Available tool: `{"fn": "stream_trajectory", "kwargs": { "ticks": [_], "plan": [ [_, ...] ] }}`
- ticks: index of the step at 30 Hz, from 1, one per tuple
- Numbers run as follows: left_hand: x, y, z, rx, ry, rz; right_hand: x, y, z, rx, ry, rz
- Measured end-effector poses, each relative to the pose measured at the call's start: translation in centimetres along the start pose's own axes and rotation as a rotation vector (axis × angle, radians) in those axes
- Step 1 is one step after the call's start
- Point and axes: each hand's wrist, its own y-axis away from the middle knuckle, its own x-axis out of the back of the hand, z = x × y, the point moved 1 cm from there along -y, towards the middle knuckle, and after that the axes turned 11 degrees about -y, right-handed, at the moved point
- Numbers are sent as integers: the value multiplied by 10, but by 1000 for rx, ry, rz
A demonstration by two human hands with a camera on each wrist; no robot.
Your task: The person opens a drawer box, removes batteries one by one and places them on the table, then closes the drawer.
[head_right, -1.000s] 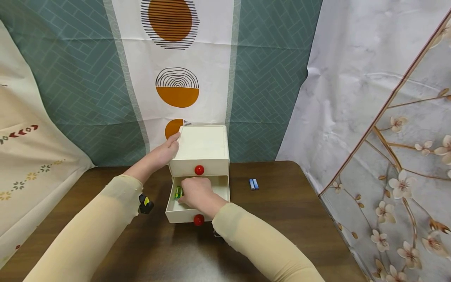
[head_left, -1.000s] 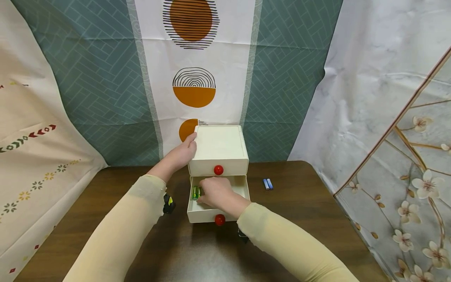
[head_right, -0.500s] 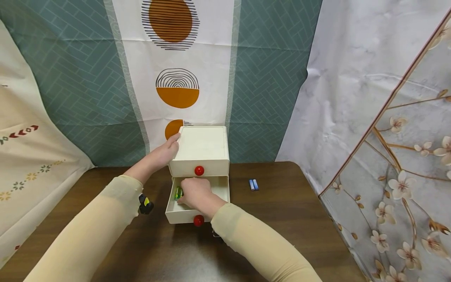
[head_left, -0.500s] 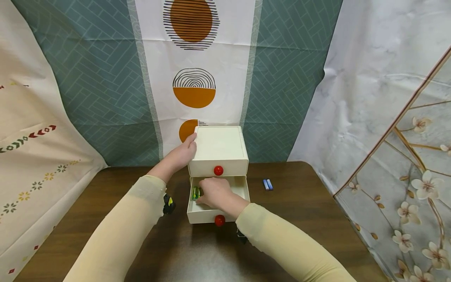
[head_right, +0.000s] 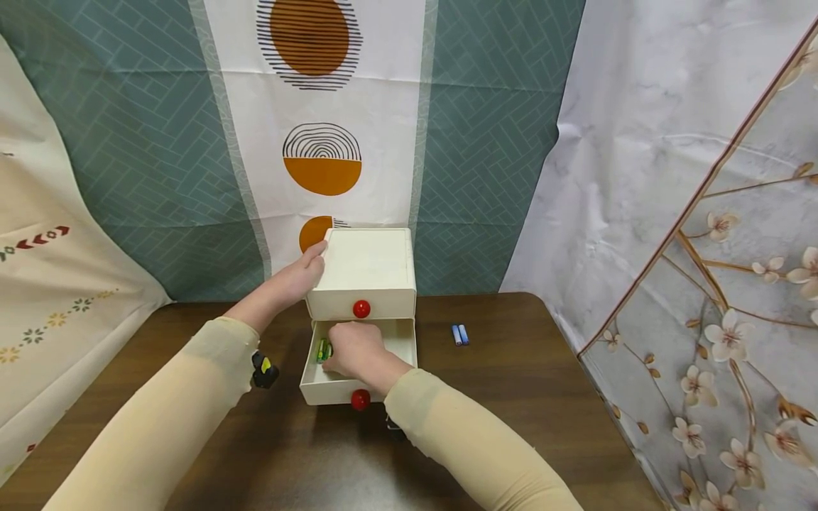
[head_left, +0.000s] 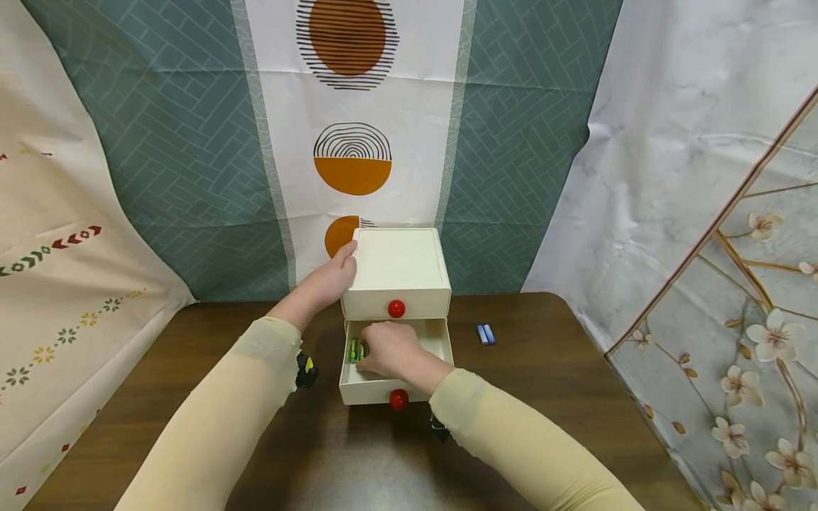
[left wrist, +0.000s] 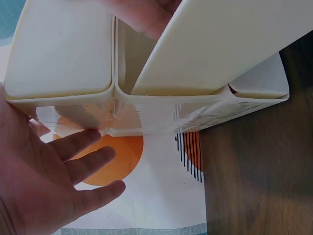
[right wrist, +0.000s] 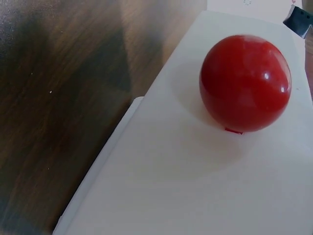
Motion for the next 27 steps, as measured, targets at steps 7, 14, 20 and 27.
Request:
{"fn": "stream_trajectory", "kwargs": {
  "ticks": [7, 14, 20, 27],
  "plan": [
    [0, 1, 2, 1, -8, 7, 1, 1, 0, 22, 9, -2],
    [0, 2, 3, 12, -24, 11, 1, 0, 0, 19, 14, -19],
    [0, 1, 2, 9, -24, 6, -1, -1, 1, 20, 14, -19],
    [0, 2, 2, 7, -29, 6, -1, 0, 1, 19, 12, -20]
  ]
}}
